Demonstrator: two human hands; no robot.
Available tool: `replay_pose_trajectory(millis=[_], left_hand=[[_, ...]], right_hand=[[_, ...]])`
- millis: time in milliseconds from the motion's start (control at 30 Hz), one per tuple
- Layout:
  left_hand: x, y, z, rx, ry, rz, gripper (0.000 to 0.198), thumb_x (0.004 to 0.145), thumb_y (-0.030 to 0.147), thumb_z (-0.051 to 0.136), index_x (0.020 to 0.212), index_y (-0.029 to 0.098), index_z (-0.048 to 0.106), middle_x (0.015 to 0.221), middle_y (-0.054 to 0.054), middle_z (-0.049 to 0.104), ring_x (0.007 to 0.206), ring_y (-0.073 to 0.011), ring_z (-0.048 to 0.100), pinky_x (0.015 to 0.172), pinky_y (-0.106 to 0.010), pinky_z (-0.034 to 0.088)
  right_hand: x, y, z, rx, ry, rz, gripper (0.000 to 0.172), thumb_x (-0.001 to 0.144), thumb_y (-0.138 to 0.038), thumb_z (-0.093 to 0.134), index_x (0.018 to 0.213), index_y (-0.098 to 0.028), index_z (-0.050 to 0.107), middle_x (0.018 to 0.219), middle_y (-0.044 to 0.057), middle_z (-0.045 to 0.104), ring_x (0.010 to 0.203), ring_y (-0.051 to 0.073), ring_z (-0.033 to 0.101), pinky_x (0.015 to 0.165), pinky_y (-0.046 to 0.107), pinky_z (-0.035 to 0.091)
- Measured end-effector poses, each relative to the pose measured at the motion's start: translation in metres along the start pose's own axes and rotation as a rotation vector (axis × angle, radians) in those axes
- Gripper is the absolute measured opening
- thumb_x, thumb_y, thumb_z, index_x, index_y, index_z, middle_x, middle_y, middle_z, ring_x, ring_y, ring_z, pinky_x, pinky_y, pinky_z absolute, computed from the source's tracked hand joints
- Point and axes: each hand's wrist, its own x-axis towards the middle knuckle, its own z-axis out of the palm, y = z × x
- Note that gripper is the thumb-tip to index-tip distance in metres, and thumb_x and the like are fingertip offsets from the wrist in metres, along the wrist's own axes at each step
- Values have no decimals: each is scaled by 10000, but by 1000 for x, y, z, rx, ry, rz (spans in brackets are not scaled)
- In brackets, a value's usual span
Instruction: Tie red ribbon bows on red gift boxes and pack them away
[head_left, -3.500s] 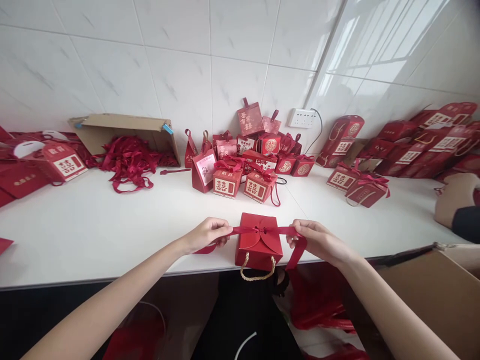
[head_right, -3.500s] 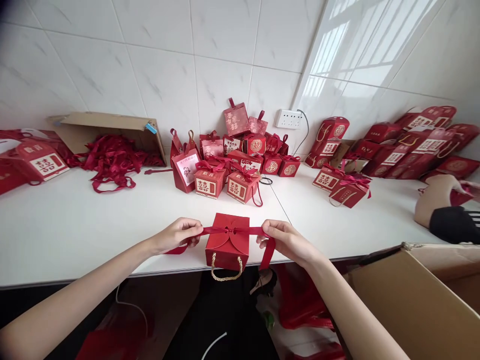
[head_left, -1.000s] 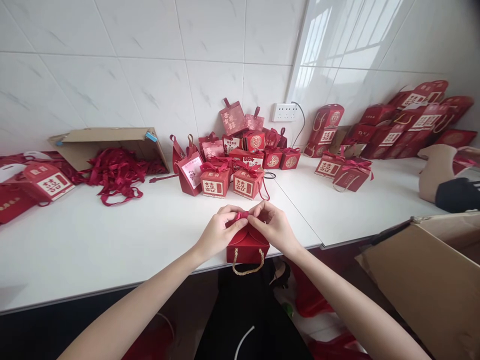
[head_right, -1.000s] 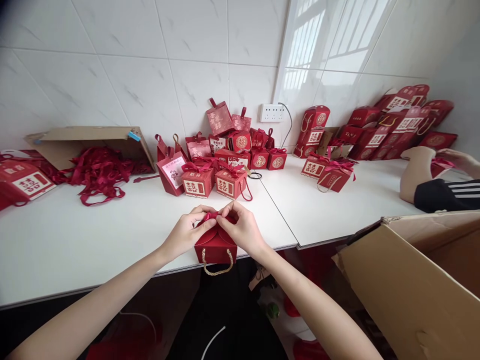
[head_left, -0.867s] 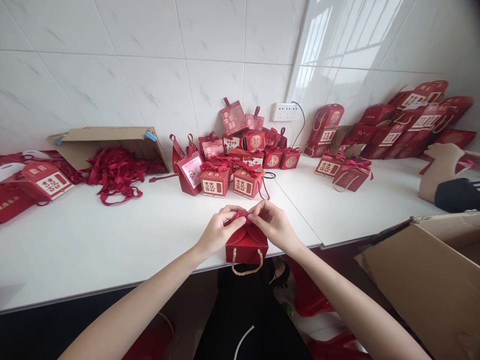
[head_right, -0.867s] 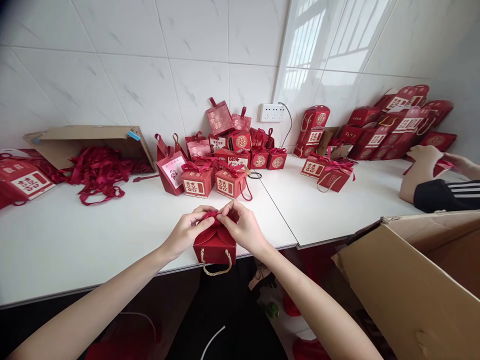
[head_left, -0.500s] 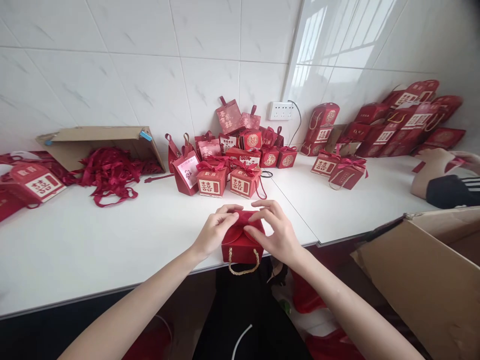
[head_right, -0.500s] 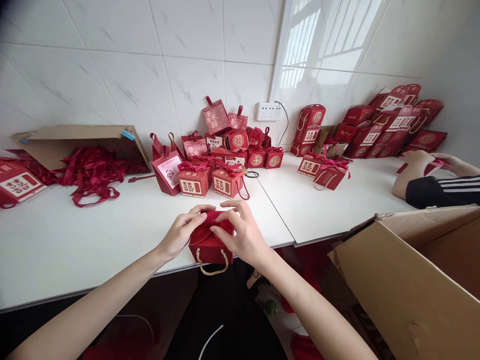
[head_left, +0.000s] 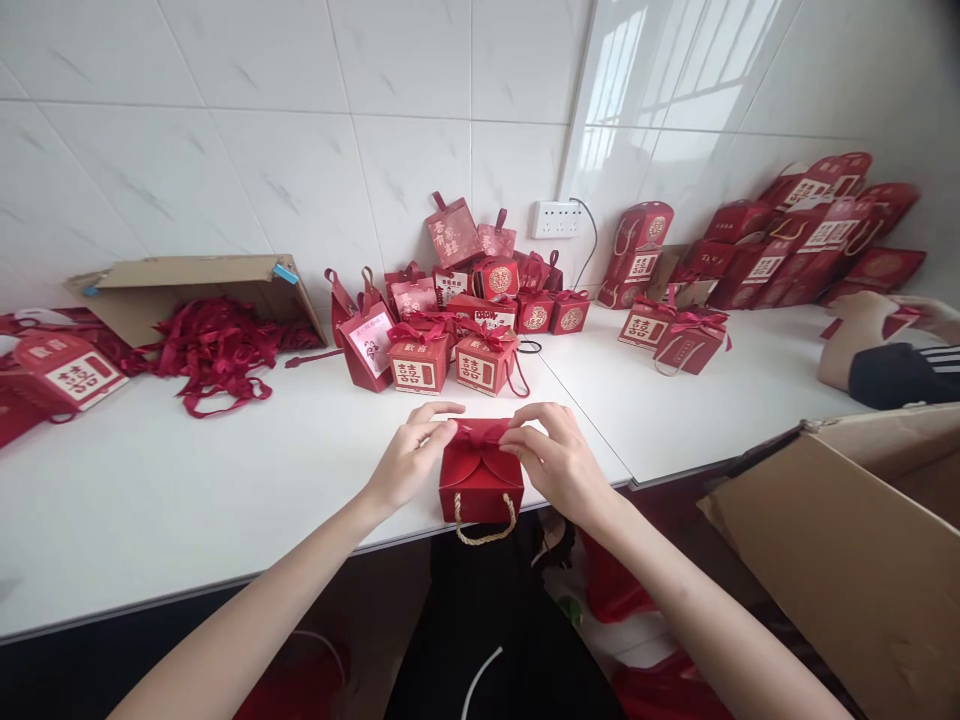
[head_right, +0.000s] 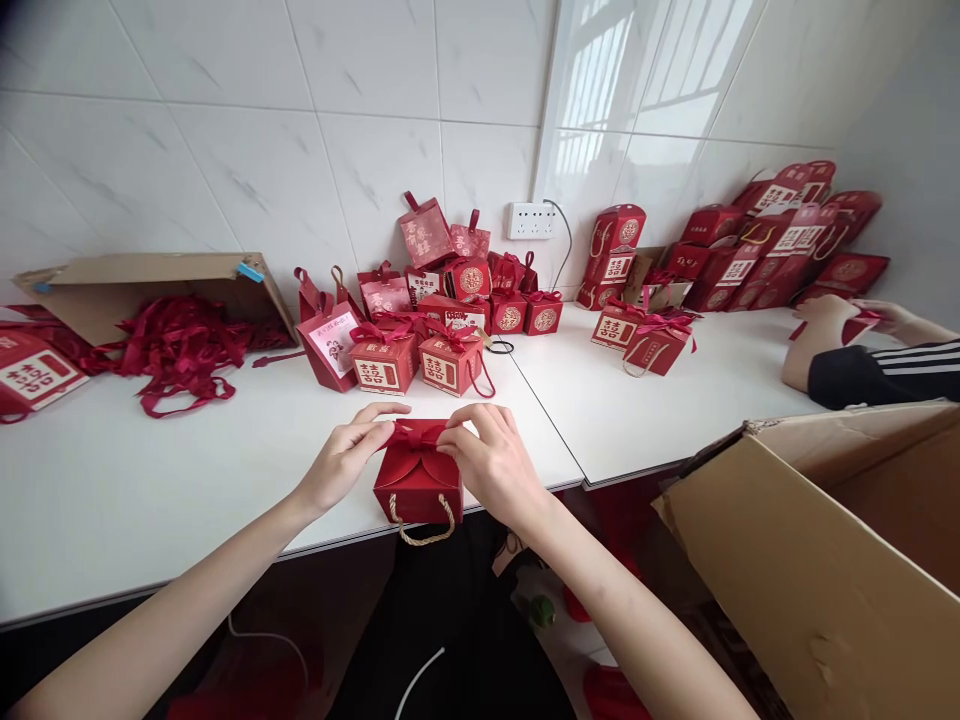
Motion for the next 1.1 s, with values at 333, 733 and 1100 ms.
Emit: replay_pose_trajectory(millis=[333, 733, 1100], left_hand=[[-25, 6, -1, 385, 135, 188, 188, 869, 327, 448, 793, 199, 563, 786, -8, 502, 619, -105, 481, 577, -228, 424], [-33, -4, 7, 375, 16, 192, 100, 867, 277, 432, 827, 201, 482, 1122, -68, 613, 982, -180, 581, 776, -271, 449], [-22, -6, 1, -21, -128, -75, 223, 835, 383, 457, 716, 195, 450, 1192, -95, 592, 476, -76, 459, 527, -269, 415]], right_hand=[[-11, 2, -19, -31, -114, 62, 128, 892, -179, 470, 825, -201, 578, 801, 53, 588, 738, 166, 533, 745, 338, 398], [0, -21, -13, 382, -365, 760, 408, 863, -513, 412, 591, -208, 402, 505, -32, 446, 468, 112, 373, 472, 241, 298], [-7, -11, -1, 735, -281, 839, 312, 819, -429, 494, 628, -197, 409, 579, -40, 388, 545, 105, 355, 515, 224, 303]])
